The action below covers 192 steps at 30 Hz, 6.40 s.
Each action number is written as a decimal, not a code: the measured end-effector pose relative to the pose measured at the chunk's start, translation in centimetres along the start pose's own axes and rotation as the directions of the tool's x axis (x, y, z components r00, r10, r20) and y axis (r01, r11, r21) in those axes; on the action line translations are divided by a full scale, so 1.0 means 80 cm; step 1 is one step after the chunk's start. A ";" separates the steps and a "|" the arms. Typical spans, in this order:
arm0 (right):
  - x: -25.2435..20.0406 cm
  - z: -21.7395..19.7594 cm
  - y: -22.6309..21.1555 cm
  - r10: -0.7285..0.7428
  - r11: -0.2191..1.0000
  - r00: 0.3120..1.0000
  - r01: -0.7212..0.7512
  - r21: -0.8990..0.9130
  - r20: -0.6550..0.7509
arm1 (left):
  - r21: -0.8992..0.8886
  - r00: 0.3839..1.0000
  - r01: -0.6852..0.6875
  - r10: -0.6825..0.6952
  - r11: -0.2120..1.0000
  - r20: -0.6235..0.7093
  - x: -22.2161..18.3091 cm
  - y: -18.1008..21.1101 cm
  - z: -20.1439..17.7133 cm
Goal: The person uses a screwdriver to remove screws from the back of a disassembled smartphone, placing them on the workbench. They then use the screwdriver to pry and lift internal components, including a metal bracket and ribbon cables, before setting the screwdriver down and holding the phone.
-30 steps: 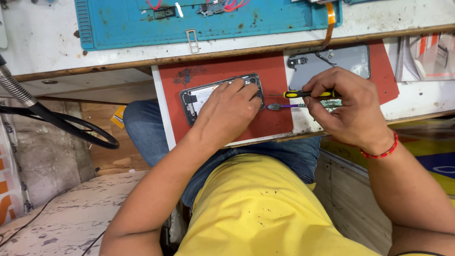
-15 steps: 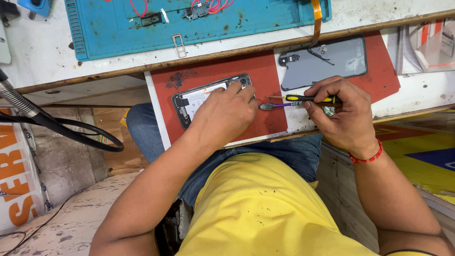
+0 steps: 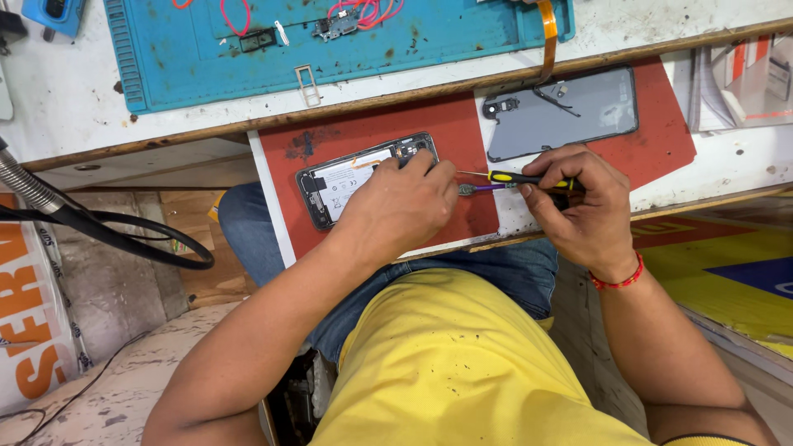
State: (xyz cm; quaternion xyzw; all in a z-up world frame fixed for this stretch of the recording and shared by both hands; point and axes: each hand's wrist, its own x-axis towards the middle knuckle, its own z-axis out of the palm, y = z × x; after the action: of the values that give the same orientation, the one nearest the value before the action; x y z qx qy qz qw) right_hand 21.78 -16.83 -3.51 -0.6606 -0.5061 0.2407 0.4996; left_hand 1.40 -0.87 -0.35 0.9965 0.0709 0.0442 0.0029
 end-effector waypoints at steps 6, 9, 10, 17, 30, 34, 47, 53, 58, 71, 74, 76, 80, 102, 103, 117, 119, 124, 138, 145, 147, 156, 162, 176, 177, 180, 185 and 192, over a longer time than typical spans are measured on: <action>0.000 0.002 0.001 -0.035 0.999 0.999 0.035 -0.040 -0.003 | 0.001 1.000 0.015 -0.015 1.000 0.006 0.001 0.000 0.007; -0.001 0.003 0.001 -0.029 0.999 1.000 0.028 -0.024 -0.006 | 0.030 0.997 0.060 -0.061 0.998 0.050 0.004 0.001 0.011; -0.001 0.004 0.001 -0.030 0.999 0.999 0.030 -0.026 -0.010 | 0.038 0.994 0.081 -0.083 0.996 0.072 0.005 0.000 0.012; 0.000 0.005 0.004 -0.035 0.999 0.999 0.036 0.005 -0.035 | -0.407 0.980 0.128 -0.177 0.904 -0.085 0.010 -0.044 0.006; 0.001 0.008 0.003 -0.100 0.992 0.994 0.096 -0.087 -0.047 | -0.157 0.830 0.286 -0.327 0.945 -0.452 0.050 -0.112 0.001; 0.003 0.009 0.002 -0.094 0.992 0.994 0.089 -0.087 -0.058 | -0.284 0.842 0.309 -0.400 0.908 -0.363 0.008 -0.083 -0.024; 0.002 0.021 -0.005 -0.122 0.988 0.987 0.110 -0.111 -0.107 | -0.391 0.867 0.498 -0.454 0.774 0.206 -0.023 -0.050 -0.035; -0.005 0.021 0.000 -0.132 0.989 0.982 0.122 -0.079 -0.133 | -0.562 0.802 0.593 -0.488 0.577 0.345 -0.025 -0.056 -0.048; -0.002 0.022 -0.013 0.037 0.970 0.991 -0.005 0.244 -0.127 | -0.648 0.847 0.518 -0.438 0.558 0.299 -0.035 -0.057 -0.048; 0.058 0.033 -0.076 -0.282 0.920 0.947 0.313 -0.236 0.156 | -0.411 0.872 0.464 -0.488 0.785 0.052 -0.059 -0.025 -0.019; 0.062 0.040 -0.081 -0.264 0.923 0.947 0.303 -0.236 0.183 | -0.420 0.868 0.449 -0.496 0.788 -0.002 -0.065 -0.023 -0.013; 0.062 0.044 -0.084 -0.253 0.924 0.949 0.295 -0.243 0.190 | -0.428 0.867 0.437 -0.497 0.791 -0.033 -0.068 -0.022 -0.010; 0.062 0.046 -0.091 -0.237 0.918 0.949 0.288 -0.272 0.206 | -0.441 0.866 0.431 -0.499 0.788 -0.045 -0.071 -0.023 -0.006; 0.081 0.059 -0.126 -0.210 0.863 0.929 0.323 -0.388 0.306 | -0.473 0.863 0.390 -0.493 0.790 -0.113 -0.083 -0.030 0.004; 0.081 0.059 -0.127 -0.213 0.864 0.929 0.325 -0.385 0.304 | -0.475 0.860 0.392 -0.497 0.788 -0.114 -0.083 -0.030 0.005; 0.079 0.061 -0.125 -0.227 0.849 0.927 0.338 -0.406 0.298 | -0.474 0.858 0.398 -0.502 0.786 -0.113 -0.084 -0.030 0.009; 0.079 0.061 -0.125 -0.222 0.852 0.926 0.337 -0.401 0.307 | -0.474 0.858 0.399 -0.501 0.785 -0.109 -0.084 -0.030 0.009; 0.079 0.061 -0.127 -0.231 0.849 0.921 0.348 -0.398 0.312 | -0.476 0.856 0.399 -0.505 0.784 -0.114 -0.083 -0.029 0.010; 0.092 0.060 -0.142 -0.106 0.820 0.924 0.290 -0.493 0.368 | -0.474 0.856 0.396 -0.503 0.787 -0.121 -0.084 -0.030 0.012; 0.148 0.053 -0.162 -0.029 0.607 0.608 0.642 -0.469 0.793 | -0.481 0.855 0.380 -0.499 0.790 -0.143 -0.083 -0.031 0.007; 0.151 0.058 -0.166 0.331 0.429 0.602 0.590 -0.684 0.727 | -0.473 0.850 0.388 -0.506 0.791 -0.147 -0.085 -0.028 0.007; 0.161 0.055 -0.153 0.025 0.587 0.664 0.595 -0.549 0.747 | -0.463 0.866 0.407 -0.494 0.787 -0.078 -0.081 -0.029 0.002; 0.151 0.033 -0.144 -0.143 0.710 0.801 0.492 -0.504 0.581 | -0.463 0.860 0.411 -0.502 0.786 -0.089 -0.080 -0.029 0.003; 0.133 0.042 -0.125 -0.148 0.790 0.837 0.421 -0.446 0.527 | -0.463 0.857 0.410 -0.506 0.786 -0.100 -0.080 -0.028 0.003; 0.133 0.043 -0.126 -0.144 0.790 0.838 0.418 -0.449 0.527 | -0.464 0.856 0.409 -0.507 0.785 -0.103 -0.080 -0.027 0.004; 0.134 0.045 -0.130 -0.132 0.790 0.836 0.413 -0.453 0.532 | -0.469 0.858 0.415 -0.507 0.780 -0.086 -0.080 -0.028 0.004; 0.153 0.048 -0.135 -0.233 0.688 0.704 0.607 -0.397 0.671 | -0.473 0.857 0.413 -0.507 0.779 -0.086 -0.079 -0.030 0.005; 0.181 0.056 -0.141 -0.185 0.681 0.619 0.640 -0.354 0.763 | -0.476 0.856 0.417 -0.511 0.774 -0.080 -0.080 -0.029 0.001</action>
State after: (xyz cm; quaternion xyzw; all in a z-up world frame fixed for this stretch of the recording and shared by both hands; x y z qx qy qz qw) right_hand 18.63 -1.95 7.66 -0.5033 -0.8446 0.1596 0.0889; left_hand -5.25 0.50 -0.98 0.9102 0.3035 0.1592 0.2327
